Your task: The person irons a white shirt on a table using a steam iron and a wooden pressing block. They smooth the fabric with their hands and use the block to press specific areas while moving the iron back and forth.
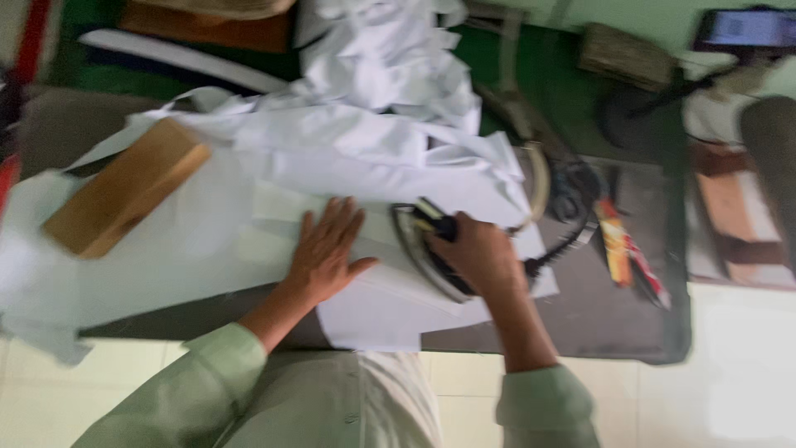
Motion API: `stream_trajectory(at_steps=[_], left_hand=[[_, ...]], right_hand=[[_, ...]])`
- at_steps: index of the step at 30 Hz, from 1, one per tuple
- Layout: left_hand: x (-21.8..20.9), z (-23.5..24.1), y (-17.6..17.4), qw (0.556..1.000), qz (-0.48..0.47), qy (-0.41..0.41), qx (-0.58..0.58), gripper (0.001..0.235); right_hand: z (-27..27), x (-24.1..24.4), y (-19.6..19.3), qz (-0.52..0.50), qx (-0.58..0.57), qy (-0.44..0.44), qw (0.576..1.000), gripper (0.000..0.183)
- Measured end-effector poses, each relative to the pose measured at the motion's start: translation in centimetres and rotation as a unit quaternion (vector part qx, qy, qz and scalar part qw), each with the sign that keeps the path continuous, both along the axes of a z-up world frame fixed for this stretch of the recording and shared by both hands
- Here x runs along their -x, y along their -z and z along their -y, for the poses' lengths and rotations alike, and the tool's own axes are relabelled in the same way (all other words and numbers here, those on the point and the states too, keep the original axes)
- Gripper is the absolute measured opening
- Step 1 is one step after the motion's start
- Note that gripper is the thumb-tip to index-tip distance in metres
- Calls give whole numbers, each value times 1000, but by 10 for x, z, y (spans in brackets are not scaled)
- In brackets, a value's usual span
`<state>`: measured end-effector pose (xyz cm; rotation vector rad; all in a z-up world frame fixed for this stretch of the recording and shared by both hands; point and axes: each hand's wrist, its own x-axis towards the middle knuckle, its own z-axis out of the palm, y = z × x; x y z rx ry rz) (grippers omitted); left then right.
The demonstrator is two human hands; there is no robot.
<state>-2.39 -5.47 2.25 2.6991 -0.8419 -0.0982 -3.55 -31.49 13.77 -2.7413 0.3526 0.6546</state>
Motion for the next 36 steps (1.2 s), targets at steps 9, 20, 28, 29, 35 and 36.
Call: stream_trajectory(at_steps=[9,20,28,29,35,36], left_hand=[[-1,-10,21,999,-34,-11,-33,91],[-30,-50,49,991,120,-17,47,85],[-81,-120,31,997,43,-5,-61,83],[-84,-122,28,997,34,-15,-68,83],[-83,-126,17,997,-16,-21,-70,81],[-86,-127,19,997,-16,-17,-68,81]], right_hand=[[28,17,-2,-27,93,45,994,56],[24,10,-17,-71,86,68,991,53],[35,16,-14,-86,111,64,988,53],[42,16,-9,-86,112,60,988,56],[54,25,-16,-51,80,75,993,50],[62,24,-12,-52,82,79,992,50]])
